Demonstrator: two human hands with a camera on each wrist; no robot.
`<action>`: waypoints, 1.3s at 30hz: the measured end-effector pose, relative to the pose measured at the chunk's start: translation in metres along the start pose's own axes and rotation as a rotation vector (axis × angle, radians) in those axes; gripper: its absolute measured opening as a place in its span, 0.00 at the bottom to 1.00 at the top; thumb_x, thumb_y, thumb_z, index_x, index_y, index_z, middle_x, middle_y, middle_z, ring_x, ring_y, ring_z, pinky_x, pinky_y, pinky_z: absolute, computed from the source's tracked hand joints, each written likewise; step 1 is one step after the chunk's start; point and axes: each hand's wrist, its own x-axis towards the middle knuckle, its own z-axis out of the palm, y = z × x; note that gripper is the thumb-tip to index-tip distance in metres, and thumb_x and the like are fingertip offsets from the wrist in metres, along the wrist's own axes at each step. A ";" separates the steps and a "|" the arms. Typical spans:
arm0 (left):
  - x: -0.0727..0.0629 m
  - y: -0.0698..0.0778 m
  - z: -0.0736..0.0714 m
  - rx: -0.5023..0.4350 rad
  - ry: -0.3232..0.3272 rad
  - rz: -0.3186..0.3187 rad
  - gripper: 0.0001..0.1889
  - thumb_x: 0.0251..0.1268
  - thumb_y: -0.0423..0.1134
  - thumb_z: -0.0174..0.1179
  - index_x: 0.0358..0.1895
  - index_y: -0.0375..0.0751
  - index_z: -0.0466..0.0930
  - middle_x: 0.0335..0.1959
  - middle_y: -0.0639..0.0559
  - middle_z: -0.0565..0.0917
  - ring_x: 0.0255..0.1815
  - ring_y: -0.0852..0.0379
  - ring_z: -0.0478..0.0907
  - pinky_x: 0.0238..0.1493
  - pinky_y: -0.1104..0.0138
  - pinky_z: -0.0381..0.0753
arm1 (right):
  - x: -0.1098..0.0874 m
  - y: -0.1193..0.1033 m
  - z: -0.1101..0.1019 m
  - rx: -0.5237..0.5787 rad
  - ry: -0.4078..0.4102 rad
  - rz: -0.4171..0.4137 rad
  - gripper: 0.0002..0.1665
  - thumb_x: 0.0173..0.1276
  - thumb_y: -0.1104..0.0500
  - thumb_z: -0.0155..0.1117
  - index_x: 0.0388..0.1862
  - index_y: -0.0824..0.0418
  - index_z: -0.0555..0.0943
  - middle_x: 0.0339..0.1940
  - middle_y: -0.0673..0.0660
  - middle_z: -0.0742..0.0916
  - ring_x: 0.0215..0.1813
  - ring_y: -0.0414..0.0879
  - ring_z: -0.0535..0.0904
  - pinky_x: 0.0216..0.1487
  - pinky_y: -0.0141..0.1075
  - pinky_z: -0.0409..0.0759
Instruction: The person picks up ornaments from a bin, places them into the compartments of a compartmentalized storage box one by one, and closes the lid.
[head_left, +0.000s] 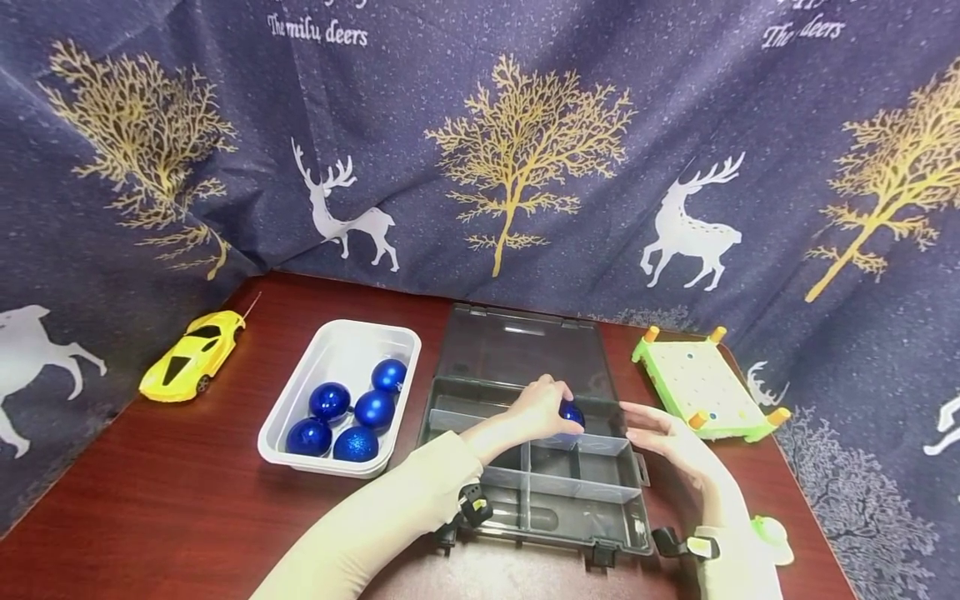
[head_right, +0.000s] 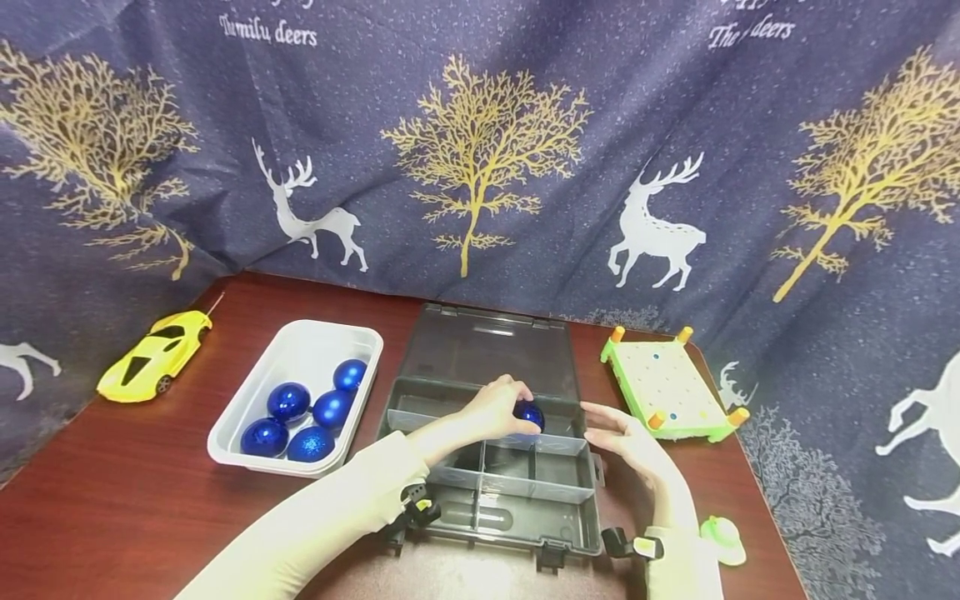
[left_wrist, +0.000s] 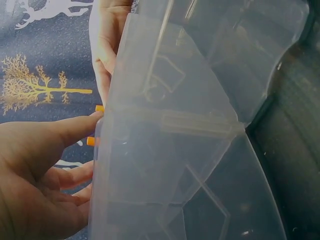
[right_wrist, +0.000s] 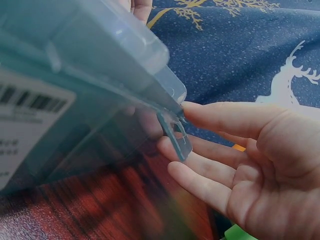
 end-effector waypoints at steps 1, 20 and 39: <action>0.000 0.000 0.000 0.001 0.000 0.001 0.26 0.51 0.51 0.73 0.51 0.40 0.81 0.47 0.45 0.80 0.48 0.49 0.79 0.51 0.64 0.77 | 0.000 0.000 0.000 0.000 0.000 0.001 0.33 0.71 0.63 0.58 0.71 0.73 0.63 0.66 0.78 0.72 0.56 0.30 0.78 0.54 0.23 0.73; -0.014 0.005 -0.060 -0.060 -0.026 0.093 0.19 0.58 0.47 0.69 0.51 0.46 0.82 0.46 0.54 0.88 0.48 0.57 0.85 0.50 0.66 0.79 | -0.002 -0.001 -0.001 0.121 -0.026 0.041 0.33 0.72 0.63 0.57 0.72 0.72 0.62 0.61 0.51 0.83 0.57 0.37 0.81 0.54 0.28 0.77; -0.053 -0.114 -0.179 -0.168 -0.088 0.133 0.20 0.60 0.41 0.67 0.53 0.34 0.80 0.47 0.41 0.87 0.48 0.47 0.85 0.53 0.57 0.81 | -0.004 0.001 0.000 0.164 -0.036 0.108 0.32 0.73 0.61 0.56 0.74 0.63 0.63 0.69 0.62 0.75 0.63 0.41 0.77 0.59 0.30 0.74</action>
